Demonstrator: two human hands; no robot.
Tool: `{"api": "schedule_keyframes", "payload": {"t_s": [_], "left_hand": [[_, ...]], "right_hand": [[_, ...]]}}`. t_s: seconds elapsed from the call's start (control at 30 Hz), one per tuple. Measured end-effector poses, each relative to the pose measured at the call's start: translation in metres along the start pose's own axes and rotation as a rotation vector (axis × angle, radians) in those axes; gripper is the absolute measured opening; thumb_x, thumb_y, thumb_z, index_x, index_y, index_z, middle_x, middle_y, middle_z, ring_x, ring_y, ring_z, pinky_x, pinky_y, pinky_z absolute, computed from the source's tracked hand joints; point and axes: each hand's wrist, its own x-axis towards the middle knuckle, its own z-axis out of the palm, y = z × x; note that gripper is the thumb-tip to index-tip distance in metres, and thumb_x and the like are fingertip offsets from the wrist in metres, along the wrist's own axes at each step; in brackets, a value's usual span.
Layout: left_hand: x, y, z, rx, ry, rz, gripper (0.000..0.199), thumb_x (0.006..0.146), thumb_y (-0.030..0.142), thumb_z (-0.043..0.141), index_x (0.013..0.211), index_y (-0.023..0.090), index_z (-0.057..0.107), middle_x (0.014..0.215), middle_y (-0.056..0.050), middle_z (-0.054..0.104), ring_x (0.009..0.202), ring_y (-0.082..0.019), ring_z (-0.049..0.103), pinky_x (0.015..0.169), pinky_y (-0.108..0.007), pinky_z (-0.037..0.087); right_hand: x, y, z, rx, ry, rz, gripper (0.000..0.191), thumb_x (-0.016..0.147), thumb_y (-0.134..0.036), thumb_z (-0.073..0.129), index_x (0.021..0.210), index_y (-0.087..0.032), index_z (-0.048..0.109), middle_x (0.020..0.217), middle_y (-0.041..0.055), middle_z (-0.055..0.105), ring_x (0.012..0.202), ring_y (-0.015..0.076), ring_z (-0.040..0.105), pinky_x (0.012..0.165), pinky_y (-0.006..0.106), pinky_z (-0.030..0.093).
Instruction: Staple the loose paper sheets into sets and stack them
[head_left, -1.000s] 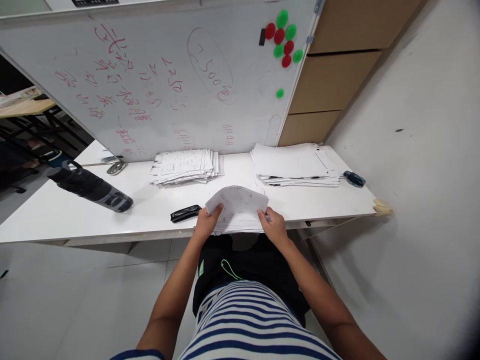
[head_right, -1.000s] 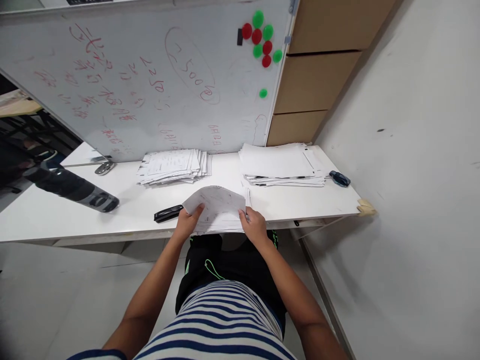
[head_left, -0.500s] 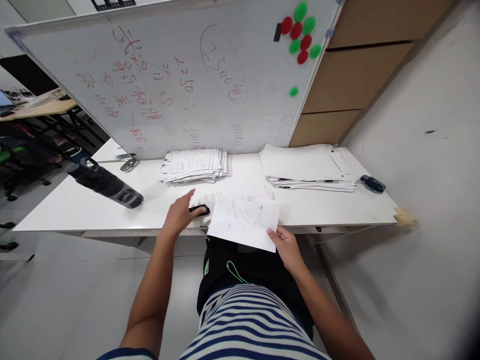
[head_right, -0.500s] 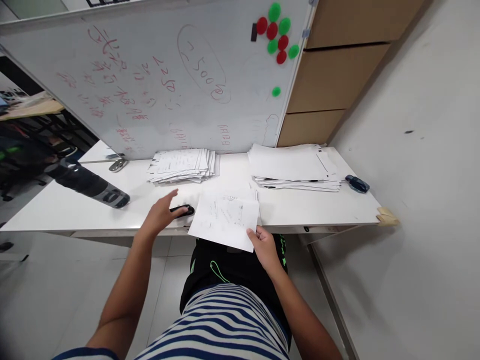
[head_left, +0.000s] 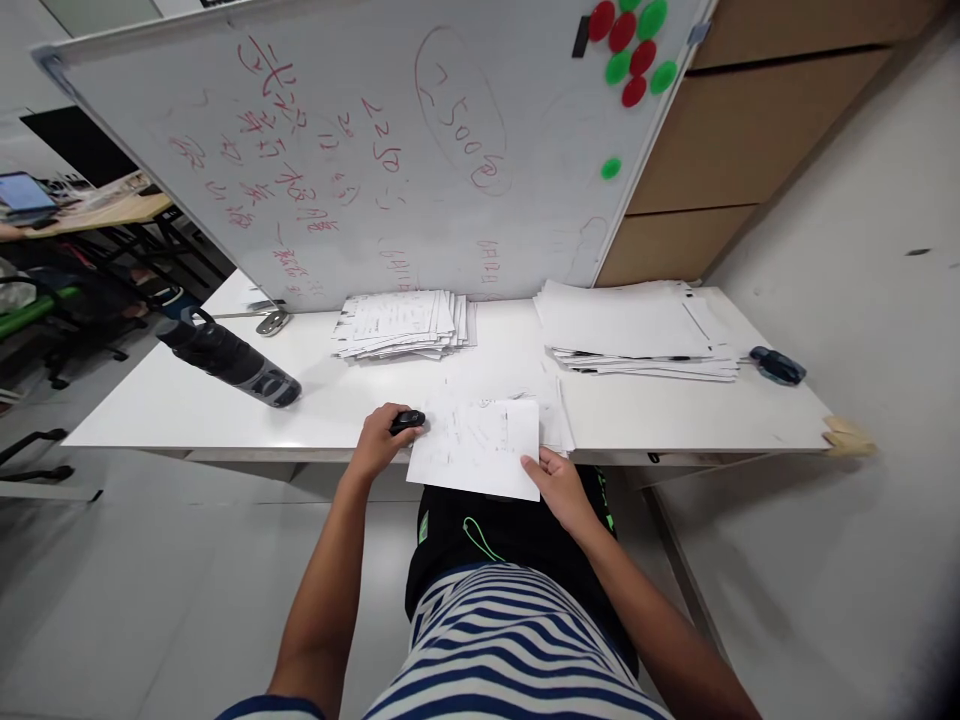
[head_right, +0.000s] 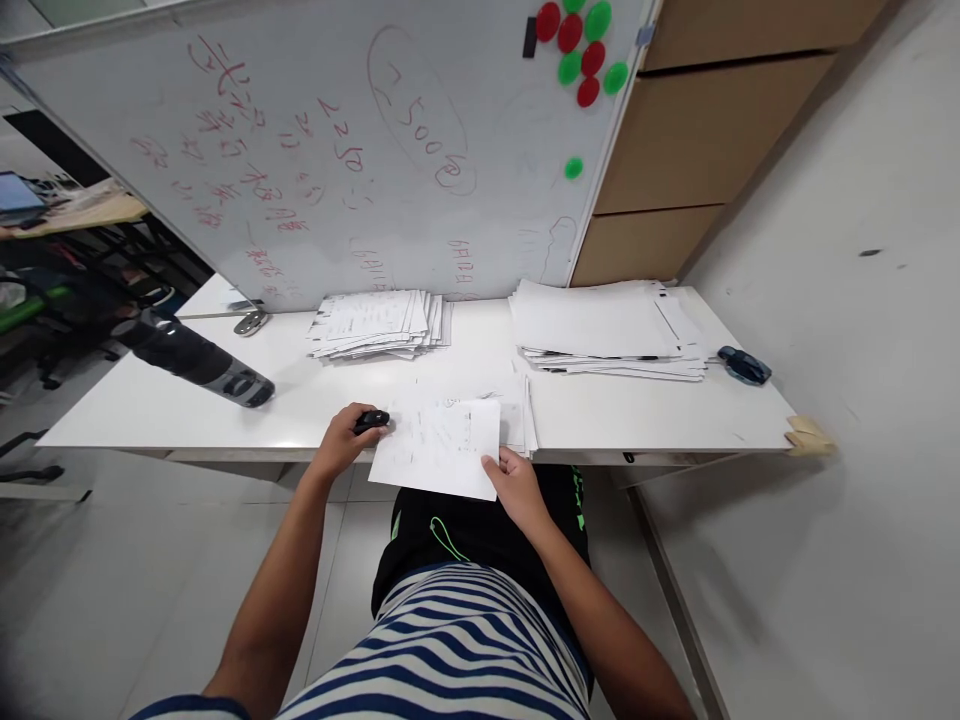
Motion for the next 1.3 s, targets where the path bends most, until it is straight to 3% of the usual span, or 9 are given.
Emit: {"api": "schedule_keyframes", "payload": {"t_s": [0.23,0.37,0.47,0.57,0.63,0.83,0.97,1.17,1.3], "left_hand": [[0.0,0.009,0.003,0.067,-0.068,0.078,0.041,0.082,0.048,0.066,0.117,0.027,0.066,0.131,-0.008,0.063,0.123,-0.03,0.055,0.104,-0.042,0.038],[-0.005,0.03,-0.01,0.072,-0.157,0.024,0.059,0.084,0.057,0.06,0.137,0.033,0.052,0.143,-0.004,0.056,0.134,-0.029,0.047,0.117,-0.046,0.024],[0.001,0.05,-0.02,0.04,-0.058,0.006,0.048,0.093,0.058,0.046,0.134,0.034,0.053,0.142,-0.001,0.056,0.135,-0.025,0.047,0.121,-0.045,0.017],[0.02,0.066,-0.019,-0.013,0.072,-0.005,0.043,0.097,0.055,0.036,0.127,0.031,0.057,0.137,-0.001,0.06,0.131,-0.023,0.05,0.119,-0.045,0.024],[0.036,0.07,-0.01,-0.017,0.084,-0.035,0.045,0.098,0.055,0.033,0.124,0.029,0.059,0.134,-0.004,0.062,0.129,-0.024,0.052,0.116,-0.046,0.029],[0.062,0.057,0.036,0.228,0.069,-0.241,0.058,0.098,0.057,0.028,0.14,0.022,0.048,0.148,-0.014,0.048,0.144,-0.035,0.031,0.115,-0.063,0.02],[0.062,0.049,0.055,0.406,0.031,-0.197,0.062,0.098,0.056,0.024,0.143,0.019,0.044,0.156,-0.016,0.036,0.15,-0.038,0.013,0.116,-0.067,0.011],[0.066,0.043,0.062,0.435,-0.039,-0.122,0.059,0.097,0.055,0.027,0.138,0.019,0.049,0.156,-0.017,0.036,0.151,-0.038,0.011,0.116,-0.068,0.008],[0.066,0.042,0.052,0.221,0.083,-0.139,0.054,0.095,0.056,0.037,0.133,0.021,0.053,0.148,-0.016,0.048,0.147,-0.038,0.024,0.115,-0.063,0.021]], "right_hand": [[0.0,-0.008,0.016,-0.05,-0.038,-0.031,0.045,0.085,-0.051,0.063,0.113,-0.017,0.07,0.094,0.0087,0.076,0.091,0.0286,0.071,0.077,0.039,0.056],[-0.001,-0.014,0.022,-0.088,-0.045,-0.05,0.041,0.085,-0.052,0.062,0.105,-0.017,0.07,0.089,0.0074,0.075,0.088,0.0271,0.069,0.075,0.037,0.055],[-0.002,-0.017,0.024,-0.13,-0.015,-0.072,0.04,0.085,-0.055,0.06,0.095,-0.017,0.07,0.085,0.0064,0.073,0.081,0.0246,0.066,0.069,0.034,0.052],[-0.001,-0.019,0.025,-0.188,0.025,-0.095,0.042,0.084,-0.059,0.058,0.091,-0.018,0.068,0.078,0.0047,0.071,0.073,0.0222,0.062,0.063,0.031,0.048],[0.0,-0.02,0.025,-0.226,0.027,-0.109,0.043,0.085,-0.059,0.056,0.091,-0.019,0.068,0.075,0.0038,0.068,0.07,0.0214,0.06,0.061,0.03,0.046],[0.004,-0.025,0.024,-0.297,0.018,-0.13,0.035,0.088,-0.053,0.054,0.079,-0.02,0.061,0.067,-0.0007,0.058,0.061,0.0159,0.049,0.055,0.026,0.036],[0.005,-0.023,0.022,-0.329,0.014,-0.125,0.036,0.089,-0.053,0.053,0.078,-0.02,0.059,0.063,-0.0022,0.053,0.058,0.0143,0.045,0.053,0.026,0.034],[0.004,-0.021,0.023,-0.331,0.039,-0.119,0.038,0.087,-0.056,0.052,0.08,-0.02,0.061,0.061,-0.0017,0.052,0.058,0.0154,0.045,0.053,0.027,0.034],[0.002,-0.025,0.023,-0.347,0.023,-0.094,0.036,0.088,-0.054,0.053,0.079,-0.02,0.06,0.06,-0.0035,0.051,0.056,0.0142,0.044,0.053,0.026,0.034]]}}
